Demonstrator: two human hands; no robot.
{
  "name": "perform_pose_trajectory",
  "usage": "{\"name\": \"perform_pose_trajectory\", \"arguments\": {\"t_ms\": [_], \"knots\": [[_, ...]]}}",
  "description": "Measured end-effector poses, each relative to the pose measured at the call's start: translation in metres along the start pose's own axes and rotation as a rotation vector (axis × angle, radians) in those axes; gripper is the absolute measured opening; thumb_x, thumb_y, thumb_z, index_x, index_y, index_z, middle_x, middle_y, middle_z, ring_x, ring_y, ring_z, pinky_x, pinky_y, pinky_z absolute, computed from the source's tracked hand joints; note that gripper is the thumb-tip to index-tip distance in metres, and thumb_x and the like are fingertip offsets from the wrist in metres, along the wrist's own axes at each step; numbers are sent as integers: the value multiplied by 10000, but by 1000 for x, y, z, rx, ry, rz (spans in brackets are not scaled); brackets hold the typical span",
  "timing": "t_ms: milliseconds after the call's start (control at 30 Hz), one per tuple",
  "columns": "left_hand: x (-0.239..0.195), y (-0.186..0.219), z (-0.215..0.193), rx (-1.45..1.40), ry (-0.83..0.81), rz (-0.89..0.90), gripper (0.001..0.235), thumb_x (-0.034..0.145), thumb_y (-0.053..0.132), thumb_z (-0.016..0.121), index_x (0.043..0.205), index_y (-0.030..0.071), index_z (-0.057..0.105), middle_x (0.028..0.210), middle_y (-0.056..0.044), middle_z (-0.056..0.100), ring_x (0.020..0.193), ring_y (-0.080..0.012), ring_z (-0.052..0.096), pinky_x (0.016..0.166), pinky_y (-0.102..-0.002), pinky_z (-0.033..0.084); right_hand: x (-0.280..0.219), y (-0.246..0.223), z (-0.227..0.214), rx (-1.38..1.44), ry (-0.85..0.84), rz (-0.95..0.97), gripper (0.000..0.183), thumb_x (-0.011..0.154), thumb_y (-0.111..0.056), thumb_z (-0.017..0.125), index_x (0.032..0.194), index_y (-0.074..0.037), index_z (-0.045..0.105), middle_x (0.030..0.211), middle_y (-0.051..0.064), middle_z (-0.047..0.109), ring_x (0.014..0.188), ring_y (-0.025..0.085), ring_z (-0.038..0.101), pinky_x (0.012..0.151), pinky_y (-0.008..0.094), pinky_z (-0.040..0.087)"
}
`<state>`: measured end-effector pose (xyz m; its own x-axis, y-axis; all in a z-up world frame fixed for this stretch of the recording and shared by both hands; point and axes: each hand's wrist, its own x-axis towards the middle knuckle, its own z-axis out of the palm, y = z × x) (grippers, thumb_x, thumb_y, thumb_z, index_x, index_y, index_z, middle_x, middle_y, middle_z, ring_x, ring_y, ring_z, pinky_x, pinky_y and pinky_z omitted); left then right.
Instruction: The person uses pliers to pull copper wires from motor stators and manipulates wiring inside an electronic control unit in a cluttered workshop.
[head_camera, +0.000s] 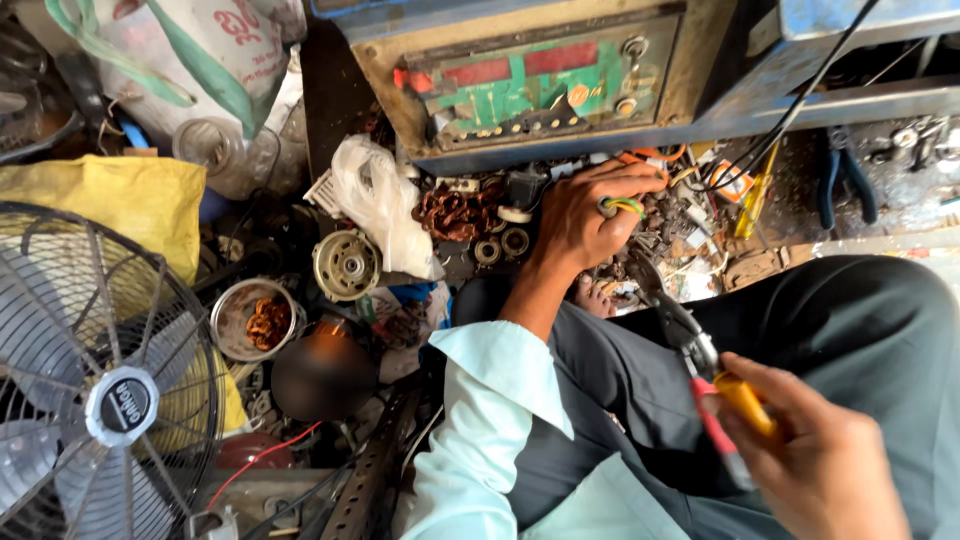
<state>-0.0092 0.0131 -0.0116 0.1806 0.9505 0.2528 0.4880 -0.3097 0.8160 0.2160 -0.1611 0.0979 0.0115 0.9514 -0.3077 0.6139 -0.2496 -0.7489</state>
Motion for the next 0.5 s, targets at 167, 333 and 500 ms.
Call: {"name": "perform_pose_trajectory", "arguments": {"t_ms": [167, 333, 500], "knots": [[-1, 0, -1, 2, 30, 19, 349, 792, 137, 558, 1052, 140, 790, 1230, 18, 750, 1117, -191, 739, 894, -324, 611, -1, -26, -2, -448, 30, 111, 445, 808, -225, 872, 1242, -180, 788, 865, 140, 783, 809, 246, 780, 742, 326, 597], [-3, 3, -4, 40, 16, -22, 361, 762, 162, 575, 1045, 167, 800, 1228, 20, 745, 1067, -199, 740, 858, -333, 605, -8, 25, 31, -121, 202, -186, 385, 844, -138, 807, 1217, -79, 734, 965, 110, 772, 813, 148, 746, 757, 269, 570], [-1, 6, -6, 35, 34, 15, 371, 776, 174, 563, 1067, 180, 792, 1238, 42, 748, 1114, -188, 739, 907, -327, 612, 5, 44, 18, 53, 137, -191, 395, 829, -130, 808, 1215, -82, 738, 1004, 75, 782, 876, 87, 733, 812, 235, 568]]}}
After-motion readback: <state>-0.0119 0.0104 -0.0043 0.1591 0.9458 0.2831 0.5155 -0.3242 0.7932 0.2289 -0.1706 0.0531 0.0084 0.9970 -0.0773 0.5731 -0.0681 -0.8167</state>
